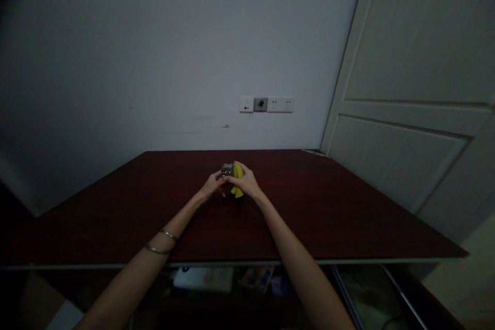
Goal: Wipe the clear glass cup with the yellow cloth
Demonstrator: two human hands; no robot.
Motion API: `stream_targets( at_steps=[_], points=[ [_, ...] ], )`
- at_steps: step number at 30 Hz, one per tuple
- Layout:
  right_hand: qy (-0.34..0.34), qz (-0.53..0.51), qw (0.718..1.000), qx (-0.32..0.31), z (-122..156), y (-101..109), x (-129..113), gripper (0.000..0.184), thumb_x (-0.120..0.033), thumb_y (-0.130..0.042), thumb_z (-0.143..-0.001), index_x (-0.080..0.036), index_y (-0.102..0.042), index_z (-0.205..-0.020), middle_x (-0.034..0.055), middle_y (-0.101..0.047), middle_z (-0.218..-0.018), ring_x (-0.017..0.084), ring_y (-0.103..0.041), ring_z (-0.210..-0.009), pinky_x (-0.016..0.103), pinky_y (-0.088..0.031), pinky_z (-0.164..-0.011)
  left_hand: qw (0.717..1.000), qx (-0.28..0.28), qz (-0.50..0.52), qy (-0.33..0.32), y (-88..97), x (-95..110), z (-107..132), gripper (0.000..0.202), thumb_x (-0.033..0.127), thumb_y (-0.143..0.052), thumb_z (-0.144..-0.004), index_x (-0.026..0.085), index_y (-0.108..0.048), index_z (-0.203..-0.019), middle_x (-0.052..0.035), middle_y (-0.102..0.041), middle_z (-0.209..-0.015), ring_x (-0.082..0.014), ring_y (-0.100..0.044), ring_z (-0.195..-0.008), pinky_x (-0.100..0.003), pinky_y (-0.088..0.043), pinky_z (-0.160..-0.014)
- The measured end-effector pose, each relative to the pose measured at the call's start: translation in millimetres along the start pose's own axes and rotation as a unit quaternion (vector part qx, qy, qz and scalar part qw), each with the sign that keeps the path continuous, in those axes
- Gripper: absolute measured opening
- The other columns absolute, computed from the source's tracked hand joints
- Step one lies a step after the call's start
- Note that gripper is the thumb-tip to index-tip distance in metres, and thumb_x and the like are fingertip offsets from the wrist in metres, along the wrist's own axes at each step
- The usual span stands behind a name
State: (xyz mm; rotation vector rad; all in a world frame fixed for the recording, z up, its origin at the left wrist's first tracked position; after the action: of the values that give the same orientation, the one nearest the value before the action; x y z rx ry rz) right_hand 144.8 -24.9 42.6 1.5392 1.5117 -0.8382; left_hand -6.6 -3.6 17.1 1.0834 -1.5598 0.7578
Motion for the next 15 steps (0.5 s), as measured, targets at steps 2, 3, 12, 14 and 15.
stream_targets(
  at_steps=[2, 3, 12, 14, 15],
  points=[
    [-0.026, -0.038, 0.999, 0.02, -1.1, 1.3, -2.8, 0.062, -0.035, -0.072, -0.054, -0.015, -0.055, -0.11, 0.0078, -0.063, -0.1, 0.018, -0.06, -0.084, 0.03, -0.048, -0.075, 1.0, 0.009, -0.005, -0.02, 0.2, 2.0, 0.2, 0.07, 0.045, -0.07, -0.057, 0.013, -0.047, -0.115, -0.0097, -0.061, -0.094, -0.0164, -0.061, -0.067, -0.022, -0.048, -0.045],
    [-0.038, -0.057, 0.997, 0.022, -1.2, 1.5, -3.6, 0.059, -0.035, -0.072, -0.054, -0.015, -0.056, -0.107, 0.0078, -0.064, -0.099, 0.018, -0.061, -0.082, 0.03, -0.049, -0.073, 0.999, 0.015, -0.005, -0.028, -0.2, 2.7, 0.1, 0.074, 0.042, -0.072, -0.054, 0.014, -0.045, -0.117, -0.0099, -0.061, -0.096, -0.0167, -0.061, -0.069, -0.022, -0.048, -0.047],
    [-0.051, -0.058, 0.997, -0.027, 1.9, -3.7, -1.4, 0.045, -0.041, -0.068, -0.06, -0.015, -0.062, -0.096, 0.0058, -0.066, -0.086, 0.014, -0.06, -0.066, 0.024, -0.047, -0.056, 0.992, 0.052, -0.005, -0.112, -9.0, 10.7, 0.4, 0.08, 0.023, -0.079, -0.045, 0.012, -0.041, -0.115, -0.0128, -0.055, -0.113, -0.0208, -0.054, -0.102, -0.032, -0.045, -0.087],
    [-0.034, -0.051, 0.997, -0.04, 1.0, -3.3, 0.2, 0.044, -0.043, -0.065, -0.064, -0.015, -0.062, -0.097, 0.0053, -0.066, -0.087, 0.014, -0.06, -0.069, 0.024, -0.048, -0.059, 0.992, 0.057, -0.009, -0.11, -9.2, 11.4, -0.2, 0.076, 0.023, -0.078, -0.046, 0.011, -0.043, -0.112, -0.0124, -0.056, -0.111, -0.0208, -0.056, -0.1, -0.033, -0.044, -0.087],
    [-0.025, -0.052, 0.997, -0.045, 0.2, -3.0, 1.3, 0.043, -0.044, -0.063, -0.065, -0.016, -0.062, -0.098, 0.005, -0.066, -0.088, 0.014, -0.06, -0.07, 0.024, -0.048, -0.06, 0.992, 0.062, -0.01, -0.109, -9.2, 11.4, -0.5, 0.075, 0.024, -0.078, -0.047, 0.011, -0.043, -0.111, -0.0122, -0.056, -0.11, -0.0207, -0.056, -0.099, -0.034, -0.045, -0.087]
  ],
)
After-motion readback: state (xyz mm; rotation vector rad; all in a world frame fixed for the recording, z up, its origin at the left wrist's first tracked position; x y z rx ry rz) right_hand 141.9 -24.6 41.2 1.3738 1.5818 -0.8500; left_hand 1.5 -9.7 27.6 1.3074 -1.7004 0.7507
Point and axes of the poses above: each hand's wrist, its own z-axis away from the middle knuckle, its own y-axis out of the back of the hand, x = y × z, the point moved 1 cm from there along -z, towards the middle knuckle
